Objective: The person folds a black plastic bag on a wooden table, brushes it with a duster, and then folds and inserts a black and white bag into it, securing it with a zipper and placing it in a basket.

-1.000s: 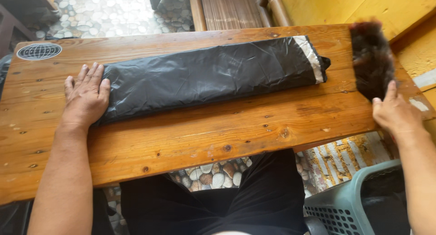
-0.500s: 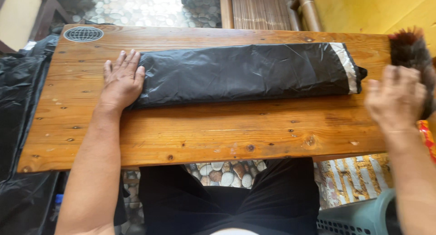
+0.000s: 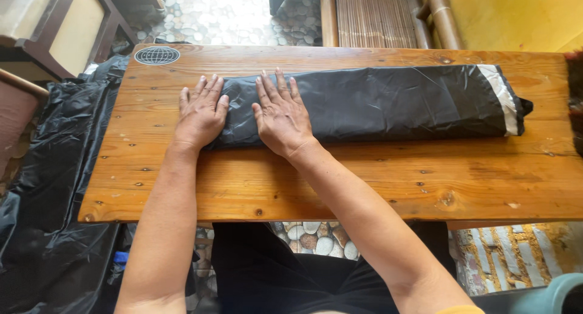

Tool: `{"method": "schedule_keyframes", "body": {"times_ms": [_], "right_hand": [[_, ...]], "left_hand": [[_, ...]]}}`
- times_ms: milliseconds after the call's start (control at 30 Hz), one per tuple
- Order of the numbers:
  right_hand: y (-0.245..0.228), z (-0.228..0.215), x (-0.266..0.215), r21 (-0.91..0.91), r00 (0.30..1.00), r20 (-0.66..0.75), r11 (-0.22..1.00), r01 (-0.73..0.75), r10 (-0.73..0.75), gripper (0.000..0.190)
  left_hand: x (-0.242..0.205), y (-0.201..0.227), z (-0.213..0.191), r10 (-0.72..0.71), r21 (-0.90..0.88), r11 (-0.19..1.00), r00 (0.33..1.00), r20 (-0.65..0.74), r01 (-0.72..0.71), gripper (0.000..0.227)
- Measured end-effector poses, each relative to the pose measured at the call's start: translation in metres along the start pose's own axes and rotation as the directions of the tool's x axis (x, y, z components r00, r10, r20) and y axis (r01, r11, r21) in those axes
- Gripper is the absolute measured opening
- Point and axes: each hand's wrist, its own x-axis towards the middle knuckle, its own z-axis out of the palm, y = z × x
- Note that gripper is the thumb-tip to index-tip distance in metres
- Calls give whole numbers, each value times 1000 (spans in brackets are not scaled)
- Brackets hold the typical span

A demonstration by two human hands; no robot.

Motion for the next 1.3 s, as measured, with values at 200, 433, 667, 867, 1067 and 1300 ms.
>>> {"method": "schedule_keyframes", "body": {"times_ms": [200,433,667,867,1067,1300], "right_hand": [[-4,6,-2,-52,990,128,998,-45,51,59],[-5,3,-5,-49,986,156,998,-47,54,59],[-6,5,-8,-4,988,139,998,-59,60,59],[-7,-1,-7,11,988,137,997,-75,73,58],[-6,-2,-7,32,985,155,996,-86,80,59],[-5,-1,-8,50,988,134,995,-87,80,59]], "left_hand": [[2,5,-21,-36,-223,975,994,-101,13,63],[-29,0,-46,-439,-13,898,896,-67,439,77],[-63,52,-103,-502,-93,842,835,226,532,86],[-49,68,-103,-462,-98,855,834,300,509,85],[-36,38,-56,-499,-397,738,838,223,545,59],[-54,104,-95,-597,-972,-87,770,226,218,56]]}}
